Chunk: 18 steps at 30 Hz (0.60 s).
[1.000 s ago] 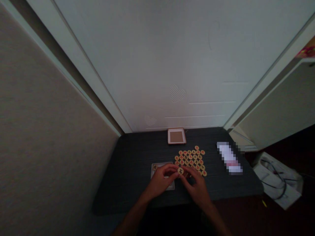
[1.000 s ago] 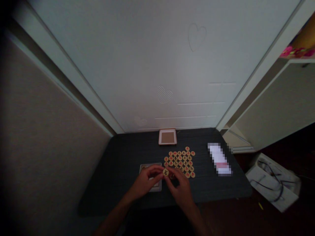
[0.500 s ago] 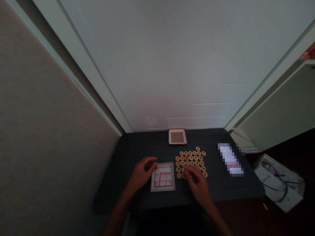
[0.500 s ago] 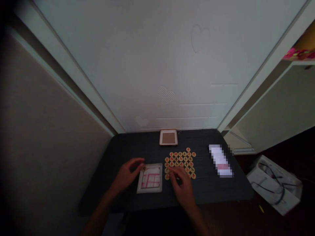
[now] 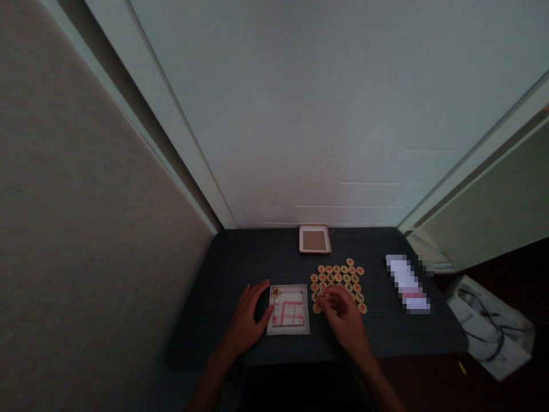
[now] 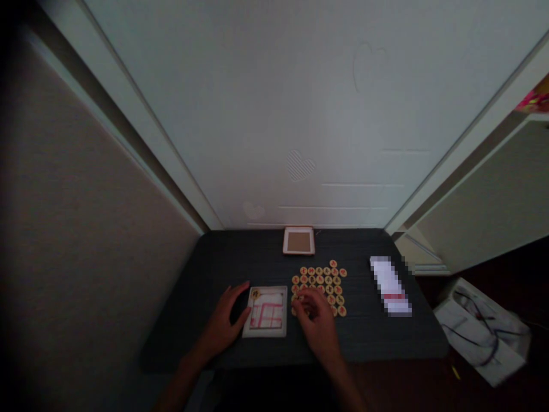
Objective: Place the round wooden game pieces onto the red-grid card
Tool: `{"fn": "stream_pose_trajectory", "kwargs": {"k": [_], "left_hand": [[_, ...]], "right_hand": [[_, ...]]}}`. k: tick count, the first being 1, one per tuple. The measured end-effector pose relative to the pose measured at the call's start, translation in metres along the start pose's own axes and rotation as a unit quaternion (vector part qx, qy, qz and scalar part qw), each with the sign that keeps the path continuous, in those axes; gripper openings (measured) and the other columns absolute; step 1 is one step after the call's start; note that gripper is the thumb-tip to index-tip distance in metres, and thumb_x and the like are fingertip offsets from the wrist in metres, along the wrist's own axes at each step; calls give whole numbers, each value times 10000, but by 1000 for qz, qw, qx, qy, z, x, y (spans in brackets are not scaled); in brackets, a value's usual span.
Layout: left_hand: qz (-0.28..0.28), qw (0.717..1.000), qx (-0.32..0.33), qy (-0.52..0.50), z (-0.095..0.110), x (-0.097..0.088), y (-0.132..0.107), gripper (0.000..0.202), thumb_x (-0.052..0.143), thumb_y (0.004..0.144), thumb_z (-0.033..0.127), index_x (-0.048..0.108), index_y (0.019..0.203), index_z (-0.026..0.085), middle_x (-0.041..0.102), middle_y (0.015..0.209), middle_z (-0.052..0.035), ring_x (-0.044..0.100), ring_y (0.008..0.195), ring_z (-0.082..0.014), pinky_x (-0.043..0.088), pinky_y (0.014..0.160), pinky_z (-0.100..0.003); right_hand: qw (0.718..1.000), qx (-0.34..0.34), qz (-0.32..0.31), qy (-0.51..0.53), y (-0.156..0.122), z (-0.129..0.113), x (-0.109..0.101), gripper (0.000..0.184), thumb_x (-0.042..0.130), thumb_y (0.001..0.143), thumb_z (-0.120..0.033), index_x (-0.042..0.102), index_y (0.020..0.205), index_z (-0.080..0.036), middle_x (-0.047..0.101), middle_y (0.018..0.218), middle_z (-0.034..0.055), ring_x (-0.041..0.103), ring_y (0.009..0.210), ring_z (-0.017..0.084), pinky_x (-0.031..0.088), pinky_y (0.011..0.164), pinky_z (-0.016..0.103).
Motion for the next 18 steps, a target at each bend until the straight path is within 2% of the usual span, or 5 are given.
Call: {"fn": "stream_pose_trajectory", "kwargs": {"k": [6, 13, 18], "left_hand": [[-11, 998, 43, 34, 9, 5, 1, 402, 521, 966, 298, 541, 1367, 266, 568, 1454, -87, 516, 1352, -263, 254, 1209, -595], [-24, 998, 45, 48, 12, 4, 1, 426, 499, 968, 260, 528, 1392, 282, 546, 1483, -58, 499, 1369, -246, 244, 1220, -572], [-33, 997, 51, 51, 12, 3, 1, 463, 444, 962, 187, 517, 1410, 276, 536, 1494, -50, 486, 1378, -235, 234, 1228, -558]], "right_hand": [[998, 35, -53, 17, -1, 2, 24, 263, 696, 879, -449, 628, 1004, -228, 700, 889, 47, 719, 796, 207, 607, 693, 305], [992, 18, -122, -30, 5, -4, 59, 177, 661, 904, -402, 677, 930, -227, 717, 871, 34, 694, 791, 193, 574, 737, 306], [987, 31, -152, -33, 13, 2, 85, 97, 631, 904, -296, 678, 945, -222, 736, 865, 28, 707, 781, 188, 571, 728, 299]]}}
Point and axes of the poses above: each hand's wrist, its own y-axis towards the middle knuckle, its own x-axis out of the palm, z = x × y, the point moved 3 cm from there along y, towards the middle knuckle
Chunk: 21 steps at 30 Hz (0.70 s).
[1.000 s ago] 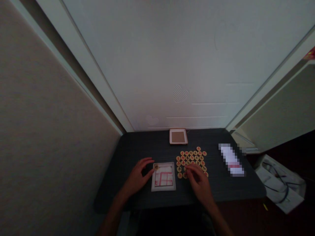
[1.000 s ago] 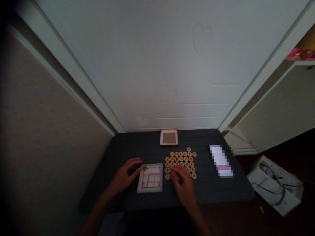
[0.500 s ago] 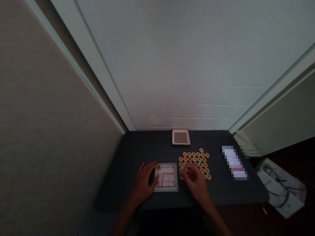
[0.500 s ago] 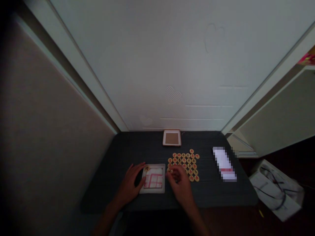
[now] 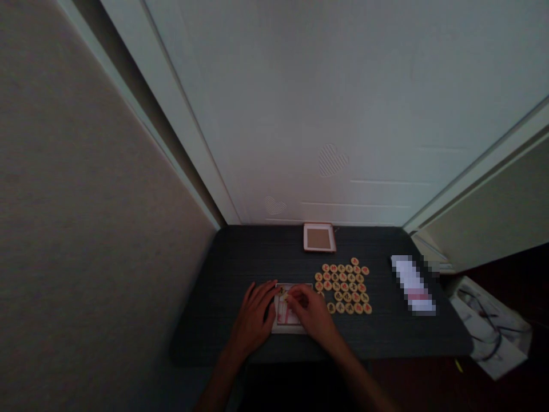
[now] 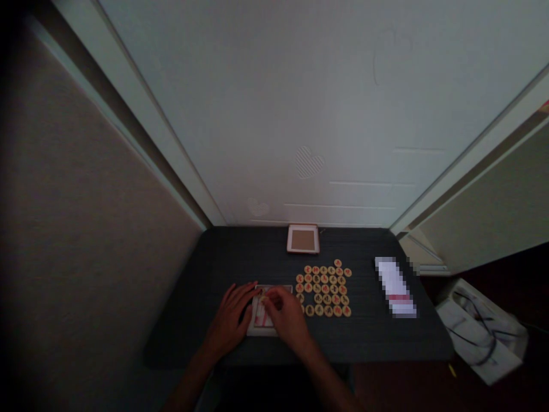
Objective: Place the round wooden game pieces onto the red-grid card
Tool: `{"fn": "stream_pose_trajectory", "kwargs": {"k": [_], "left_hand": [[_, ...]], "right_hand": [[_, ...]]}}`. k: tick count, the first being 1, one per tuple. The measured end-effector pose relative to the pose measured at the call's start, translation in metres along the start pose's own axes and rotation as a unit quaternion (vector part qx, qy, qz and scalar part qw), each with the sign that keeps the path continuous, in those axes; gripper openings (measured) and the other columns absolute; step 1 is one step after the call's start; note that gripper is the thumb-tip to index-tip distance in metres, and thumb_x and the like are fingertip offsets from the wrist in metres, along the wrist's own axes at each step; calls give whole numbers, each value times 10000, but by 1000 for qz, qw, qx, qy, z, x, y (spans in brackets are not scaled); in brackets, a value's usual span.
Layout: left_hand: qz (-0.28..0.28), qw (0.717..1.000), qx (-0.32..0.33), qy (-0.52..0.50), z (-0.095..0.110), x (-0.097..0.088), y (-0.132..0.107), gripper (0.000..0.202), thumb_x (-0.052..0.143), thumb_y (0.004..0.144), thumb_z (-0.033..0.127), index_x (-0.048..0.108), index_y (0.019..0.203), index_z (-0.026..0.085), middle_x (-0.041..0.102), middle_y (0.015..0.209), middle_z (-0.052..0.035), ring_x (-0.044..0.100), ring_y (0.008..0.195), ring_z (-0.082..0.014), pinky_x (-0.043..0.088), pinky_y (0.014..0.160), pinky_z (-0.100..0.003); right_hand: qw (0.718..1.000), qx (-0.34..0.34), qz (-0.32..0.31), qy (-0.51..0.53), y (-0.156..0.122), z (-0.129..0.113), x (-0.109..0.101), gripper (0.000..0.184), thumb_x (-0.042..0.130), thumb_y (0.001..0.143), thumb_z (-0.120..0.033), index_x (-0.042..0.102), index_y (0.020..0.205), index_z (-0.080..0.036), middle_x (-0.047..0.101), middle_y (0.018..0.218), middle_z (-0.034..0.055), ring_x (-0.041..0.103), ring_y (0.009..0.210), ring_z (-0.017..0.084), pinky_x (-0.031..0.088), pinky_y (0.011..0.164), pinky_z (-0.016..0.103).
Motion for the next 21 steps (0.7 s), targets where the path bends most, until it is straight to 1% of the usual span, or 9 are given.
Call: {"fn": "stream_pose_trajectory", "kwargs": {"k": [3, 6, 9, 14, 17, 19, 21], "left_hand": [[-8, 1000, 5, 3, -1, 1, -1, 501, 421, 949, 147, 498, 1428, 272, 512, 1515, -46, 462, 1397, -227, 221, 1235, -550], [-9, 1000, 6, 4, -2, 2, -1, 502, 428, 941, 142, 503, 1420, 269, 510, 1516, -47, 460, 1397, -230, 219, 1234, -553], [-5, 1000, 6, 2, -2, 2, 0, 505, 436, 933, 134, 510, 1414, 267, 515, 1512, -52, 469, 1389, -236, 215, 1233, -563], [-6, 1000, 9, -9, 0, -1, 1, 546, 438, 918, 113, 493, 1435, 280, 502, 1524, -47, 470, 1391, -242, 210, 1235, -568], [-9, 1000, 8, -13, 1, -1, 1, 545, 440, 911, 108, 507, 1422, 283, 503, 1524, -44, 470, 1392, -243, 202, 1237, -569], [-11, 1000, 5, -14, 0, -1, 1, 536, 434, 917, 113, 508, 1420, 280, 503, 1524, -42, 465, 1396, -239, 198, 1238, -568], [-13, 1000, 3, -14, 0, -1, 0, 530, 430, 925, 122, 503, 1425, 279, 503, 1524, -40, 462, 1398, -234, 197, 1239, -565]], "right_hand": [[999, -2, -22, -23, 4, 4, 11, 87, 596, 906, -226, 678, 932, -218, 739, 862, 33, 712, 779, 192, 568, 734, 307], [999, 3, -28, -41, 5, 6, 18, 95, 589, 895, -192, 679, 907, -218, 736, 827, 30, 716, 769, 199, 571, 732, 314], [998, 0, -21, -57, 5, 9, 21, 119, 587, 869, -148, 683, 903, -211, 740, 830, 30, 719, 778, 200, 568, 738, 310], [997, -5, -2, -78, 7, 16, 26, 135, 594, 836, -100, 679, 863, -200, 728, 805, 25, 690, 710, 183, 546, 686, 285], [994, -11, 10, -111, 6, 18, 28, 165, 582, 819, -66, 676, 854, -196, 710, 805, 30, 669, 723, 189, 534, 715, 300], [991, -16, 16, -130, 5, 17, 28, 211, 561, 802, -36, 675, 884, -194, 700, 840, 41, 662, 770, 200, 530, 753, 317], [988, -27, 8, -153, 3, 14, 27, 271, 548, 782, -12, 673, 936, -198, 688, 894, 49, 653, 813, 208, 526, 779, 326]]}}
Point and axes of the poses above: each hand's wrist, its own y-axis towards the middle knuckle, its own x-axis out of the palm, z = x × y, the point moved 3 cm from there along y, towards the middle knuckle
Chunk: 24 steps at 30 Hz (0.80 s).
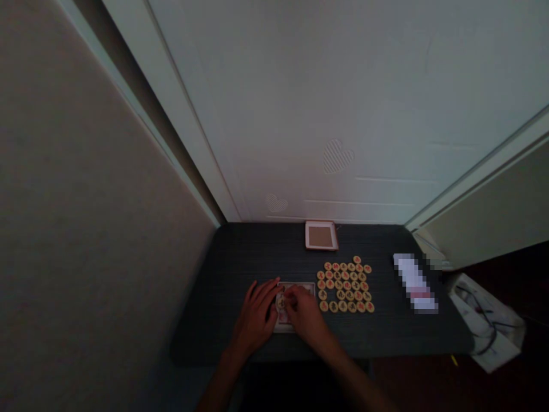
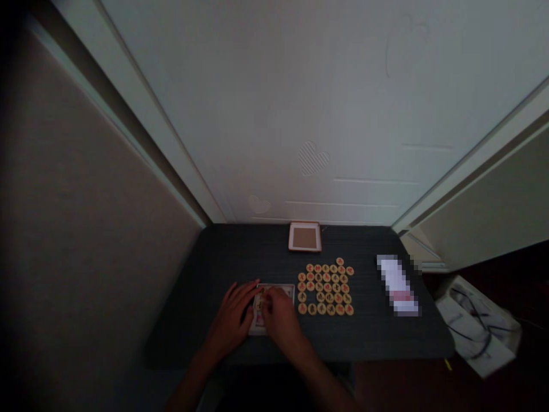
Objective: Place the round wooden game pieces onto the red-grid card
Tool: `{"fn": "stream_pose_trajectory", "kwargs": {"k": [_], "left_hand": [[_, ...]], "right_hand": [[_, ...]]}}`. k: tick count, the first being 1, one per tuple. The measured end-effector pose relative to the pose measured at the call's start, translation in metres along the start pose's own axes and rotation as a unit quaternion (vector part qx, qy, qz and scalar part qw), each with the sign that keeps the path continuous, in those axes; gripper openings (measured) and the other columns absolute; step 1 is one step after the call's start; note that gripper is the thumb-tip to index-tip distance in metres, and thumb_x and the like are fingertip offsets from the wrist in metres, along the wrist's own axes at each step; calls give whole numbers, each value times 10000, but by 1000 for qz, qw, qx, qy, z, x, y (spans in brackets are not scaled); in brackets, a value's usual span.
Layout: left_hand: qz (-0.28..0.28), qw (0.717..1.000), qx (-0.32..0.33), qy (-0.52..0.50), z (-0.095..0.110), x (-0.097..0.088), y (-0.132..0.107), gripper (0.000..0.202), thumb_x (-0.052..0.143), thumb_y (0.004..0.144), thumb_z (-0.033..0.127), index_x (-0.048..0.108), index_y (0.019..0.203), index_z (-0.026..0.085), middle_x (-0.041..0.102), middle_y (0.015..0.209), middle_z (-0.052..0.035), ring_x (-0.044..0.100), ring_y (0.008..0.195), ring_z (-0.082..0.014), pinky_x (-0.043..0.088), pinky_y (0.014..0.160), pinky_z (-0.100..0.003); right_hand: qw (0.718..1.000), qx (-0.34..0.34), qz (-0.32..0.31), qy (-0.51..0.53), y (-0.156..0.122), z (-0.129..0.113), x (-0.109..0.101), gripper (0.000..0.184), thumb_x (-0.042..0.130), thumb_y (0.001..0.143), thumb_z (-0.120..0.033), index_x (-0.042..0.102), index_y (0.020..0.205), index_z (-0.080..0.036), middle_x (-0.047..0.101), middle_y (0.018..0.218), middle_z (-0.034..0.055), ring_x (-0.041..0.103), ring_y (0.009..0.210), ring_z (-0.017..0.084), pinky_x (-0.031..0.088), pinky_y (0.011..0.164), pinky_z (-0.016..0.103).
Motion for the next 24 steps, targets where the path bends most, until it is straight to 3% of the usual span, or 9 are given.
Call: {"fn": "stream_pose_trajectory", "kwargs": {"k": [4, 8, 15, 24], "left_hand": [[-1, 1000, -2, -2, 0, 0, 0, 521, 433, 936, 144, 497, 1436, 277, 506, 1522, -43, 469, 1394, -234, 201, 1239, -556], [5, 1000, -3, -4, 0, -1, 0, 523, 436, 932, 145, 498, 1436, 271, 515, 1514, -47, 478, 1386, -239, 213, 1236, -552], [13, 1000, -2, -5, -2, 0, -1, 535, 458, 926, 144, 462, 1449, 259, 523, 1507, -56, 483, 1382, -246, 232, 1233, -558], [15, 1000, 6, 4, -3, 1, -1, 513, 447, 940, 153, 463, 1441, 260, 538, 1493, -51, 494, 1374, -233, 252, 1226, -561]], "right_hand": [[998, -33, -49, -30, -6, -7, -1, 331, 585, 785, -25, 650, 1047, -217, 640, 1018, 62, 637, 832, 201, 528, 791, 325], [996, -38, -68, -52, -9, -8, -1, 306, 609, 785, -19, 627, 1019, -216, 617, 1024, 58, 621, 841, 201, 520, 813, 332], [996, -25, -61, -60, -7, 0, 3, 241, 597, 807, -8, 608, 936, -211, 612, 941, 30, 613, 841, 201, 491, 786, 308], [997, -23, -37, -59, -6, 7, 11, 215, 601, 836, -43, 611, 970, -210, 604, 960, 37, 600, 781, 183, 493, 751, 301]]}}
Point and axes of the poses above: each hand's wrist, its own y-axis towards the middle knuckle, its own x-axis out of the palm, z = x × y, the point moved 3 cm from there along y, towards the middle knuckle
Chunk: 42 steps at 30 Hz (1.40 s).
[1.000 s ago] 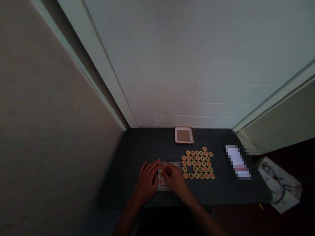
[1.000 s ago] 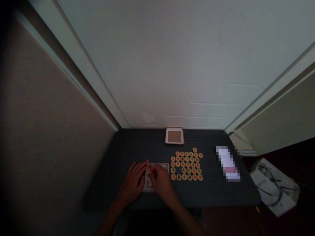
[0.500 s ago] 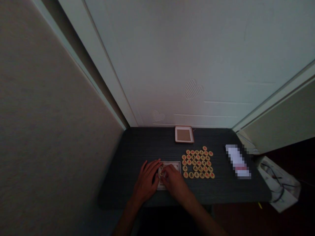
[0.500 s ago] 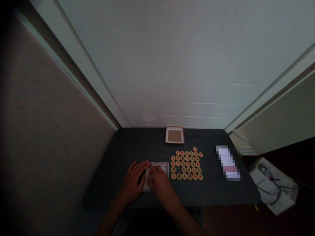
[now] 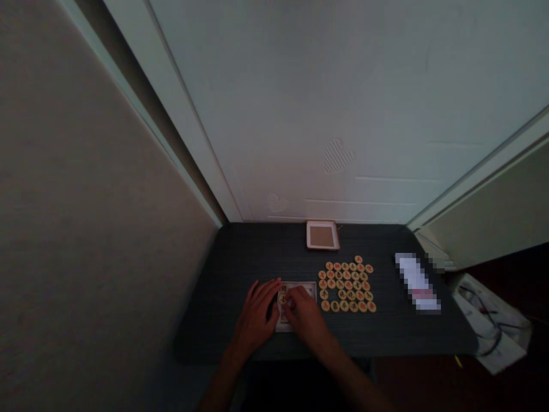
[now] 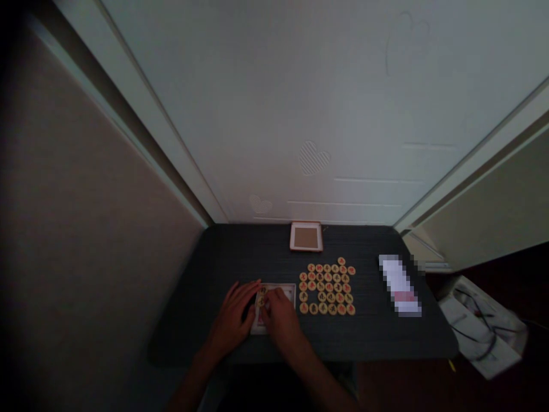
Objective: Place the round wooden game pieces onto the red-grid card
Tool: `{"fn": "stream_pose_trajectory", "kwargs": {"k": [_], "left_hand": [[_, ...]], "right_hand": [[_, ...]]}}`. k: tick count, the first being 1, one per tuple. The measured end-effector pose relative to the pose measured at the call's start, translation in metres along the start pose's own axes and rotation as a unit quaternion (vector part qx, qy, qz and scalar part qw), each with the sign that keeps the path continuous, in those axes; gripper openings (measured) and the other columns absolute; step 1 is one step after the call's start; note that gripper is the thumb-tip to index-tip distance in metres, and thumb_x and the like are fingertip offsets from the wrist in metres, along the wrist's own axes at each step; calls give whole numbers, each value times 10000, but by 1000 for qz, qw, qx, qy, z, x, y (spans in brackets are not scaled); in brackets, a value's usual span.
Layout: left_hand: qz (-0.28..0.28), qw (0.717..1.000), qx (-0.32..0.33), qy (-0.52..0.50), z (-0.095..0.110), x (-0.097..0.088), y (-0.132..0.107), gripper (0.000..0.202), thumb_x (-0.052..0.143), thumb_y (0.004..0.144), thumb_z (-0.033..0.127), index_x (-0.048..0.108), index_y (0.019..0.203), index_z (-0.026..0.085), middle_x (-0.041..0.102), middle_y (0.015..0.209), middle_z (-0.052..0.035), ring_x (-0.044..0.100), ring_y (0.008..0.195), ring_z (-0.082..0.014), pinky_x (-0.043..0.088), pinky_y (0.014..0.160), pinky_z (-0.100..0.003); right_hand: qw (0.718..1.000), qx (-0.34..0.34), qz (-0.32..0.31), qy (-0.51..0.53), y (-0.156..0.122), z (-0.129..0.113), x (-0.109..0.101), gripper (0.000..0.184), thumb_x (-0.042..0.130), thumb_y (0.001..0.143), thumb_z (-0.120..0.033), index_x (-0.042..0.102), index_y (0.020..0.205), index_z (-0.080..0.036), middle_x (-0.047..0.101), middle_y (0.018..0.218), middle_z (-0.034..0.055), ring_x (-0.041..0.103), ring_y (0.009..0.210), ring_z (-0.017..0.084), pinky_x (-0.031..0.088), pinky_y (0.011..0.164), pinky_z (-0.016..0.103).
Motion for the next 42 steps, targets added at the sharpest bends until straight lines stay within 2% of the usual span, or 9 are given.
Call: {"fn": "stream_pose_trajectory", "kwargs": {"k": [9, 22, 30, 42], "left_hand": [[-4, 1000, -3, 7, 0, 0, 0, 511, 440, 944, 157, 448, 1446, 253, 526, 1504, -48, 475, 1389, -223, 241, 1232, -555], [20, 999, -26, -12, -1, 2, -1, 560, 468, 931, 165, 377, 1479, 235, 559, 1459, -74, 511, 1354, -233, 273, 1223, -551], [20, 999, -23, -17, -1, 1, -1, 559, 467, 930, 153, 375, 1474, 241, 562, 1453, -83, 519, 1346, -242, 274, 1216, -574], [20, 999, -23, -21, 1, 0, 0, 520, 460, 924, 136, 422, 1431, 246, 575, 1444, -81, 529, 1338, -242, 272, 1214, -578]], "right_hand": [[1000, -15, -1, 0, 0, -1, 0, 166, 584, 877, -83, 605, 977, -214, 615, 977, 38, 609, 765, 179, 507, 733, 297], [1000, -10, -12, 3, -2, 0, -3, 297, 580, 833, -37, 576, 1066, -222, 596, 1100, 65, 626, 841, 191, 522, 815, 340], [1000, -22, -2, 6, -1, -4, -6, 308, 577, 805, -7, 584, 1028, -219, 602, 1074, 52, 620, 843, 183, 515, 795, 311], [1000, -25, 1, 3, -2, -3, -5, 301, 571, 820, -7, 595, 1032, -218, 606, 1056, 55, 623, 832, 189, 526, 804, 333]]}}
Point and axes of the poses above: each hand's wrist, its own y-axis towards the middle knuckle, its own x-axis out of the palm, z = x × y, the point moved 3 cm from there along y, towards the middle knuckle
